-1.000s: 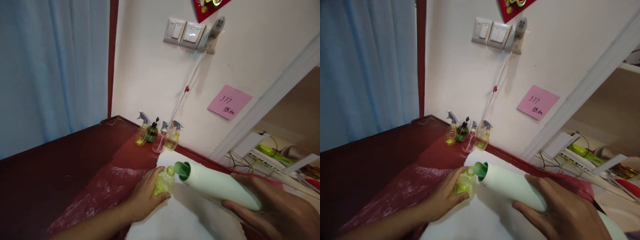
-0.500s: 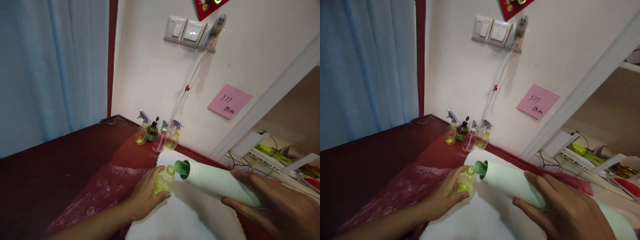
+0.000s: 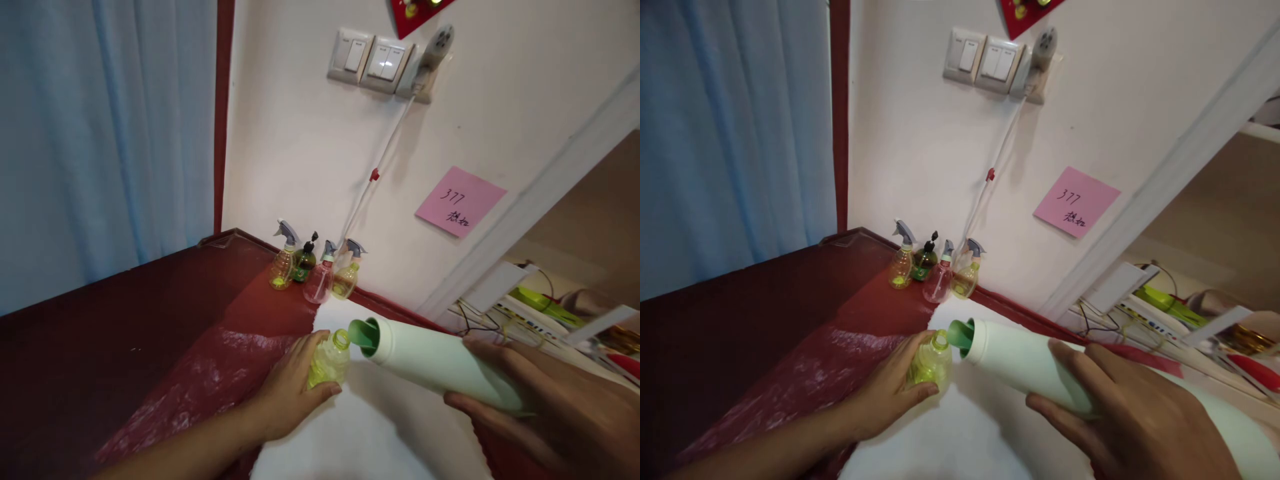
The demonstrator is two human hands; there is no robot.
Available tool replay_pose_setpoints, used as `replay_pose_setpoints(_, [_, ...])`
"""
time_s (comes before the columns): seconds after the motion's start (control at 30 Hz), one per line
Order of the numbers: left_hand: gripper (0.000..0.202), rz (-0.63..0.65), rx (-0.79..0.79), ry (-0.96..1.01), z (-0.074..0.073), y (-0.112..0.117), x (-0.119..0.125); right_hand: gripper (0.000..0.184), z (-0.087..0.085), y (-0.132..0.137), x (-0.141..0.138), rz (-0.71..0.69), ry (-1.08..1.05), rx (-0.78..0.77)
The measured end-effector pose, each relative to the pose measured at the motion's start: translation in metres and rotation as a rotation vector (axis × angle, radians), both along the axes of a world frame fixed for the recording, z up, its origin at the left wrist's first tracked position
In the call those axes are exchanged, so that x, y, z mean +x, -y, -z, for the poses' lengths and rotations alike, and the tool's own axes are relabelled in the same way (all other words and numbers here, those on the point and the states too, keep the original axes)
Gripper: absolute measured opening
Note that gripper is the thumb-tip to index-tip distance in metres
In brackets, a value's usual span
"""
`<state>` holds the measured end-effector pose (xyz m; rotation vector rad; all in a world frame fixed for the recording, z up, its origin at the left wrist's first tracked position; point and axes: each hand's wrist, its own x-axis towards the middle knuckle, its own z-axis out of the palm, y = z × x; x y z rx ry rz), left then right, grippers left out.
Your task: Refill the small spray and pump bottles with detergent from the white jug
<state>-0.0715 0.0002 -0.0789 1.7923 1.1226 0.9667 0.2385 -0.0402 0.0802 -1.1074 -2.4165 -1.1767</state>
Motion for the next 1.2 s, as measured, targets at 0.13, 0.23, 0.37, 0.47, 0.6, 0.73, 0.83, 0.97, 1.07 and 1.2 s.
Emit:
replay_pose_setpoints(0.13, [0.071, -0.002, 0.003, -0.006, 0.003, 0.000, 0.000, 0.036, 0.000, -0.003, 0.002, -0.033, 0.021, 0.034])
replay_pose_setpoints(0.23, [0.071, 0.004, 0.015, -0.012, 0.005, 0.000, -0.001, 0.036, -0.002, -0.005, 0.006, -0.092, 0.078, 0.066])
replay_pose_setpoints(0.37, [0.070, 0.004, 0.024, -0.004, 0.004, 0.000, -0.001, 0.040, -0.005, -0.006, 0.007, -0.101, 0.110, 0.063])
replay_pose_setpoints(0.47, [0.070, 0.001, 0.012, -0.004, 0.003, 0.001, -0.001, 0.041, -0.007, -0.006, 0.005, -0.077, 0.094, 0.081])
replay_pose_setpoints(0.6, [0.070, 0.004, 0.011, -0.006, 0.002, 0.001, -0.001, 0.044, -0.007, -0.007, 0.004, -0.068, 0.122, 0.070])
replay_pose_setpoints(0.73, [0.071, -0.001, 0.018, -0.010, 0.003, -0.001, -0.001, 0.044, -0.006, -0.008, 0.004, -0.092, 0.144, 0.082])
replay_pose_setpoints(0.83, [0.070, -0.004, 0.014, -0.007, 0.004, -0.001, 0.000, 0.044, -0.006, -0.006, 0.002, -0.061, 0.105, 0.042])
replay_pose_setpoints(0.97, [0.072, -0.001, 0.020, -0.012, 0.005, -0.001, 0.000, 0.041, -0.005, 0.000, -0.001, -0.003, -0.006, -0.012])
replay_pose_setpoints(1.07, [0.072, 0.003, 0.020, -0.012, 0.005, -0.001, 0.000, 0.041, -0.003, 0.002, -0.003, 0.001, -0.016, -0.003])
replay_pose_setpoints(1.2, [0.072, 0.005, 0.013, -0.012, 0.004, -0.001, 0.000, 0.042, -0.003, 0.000, -0.004, -0.001, -0.005, -0.010])
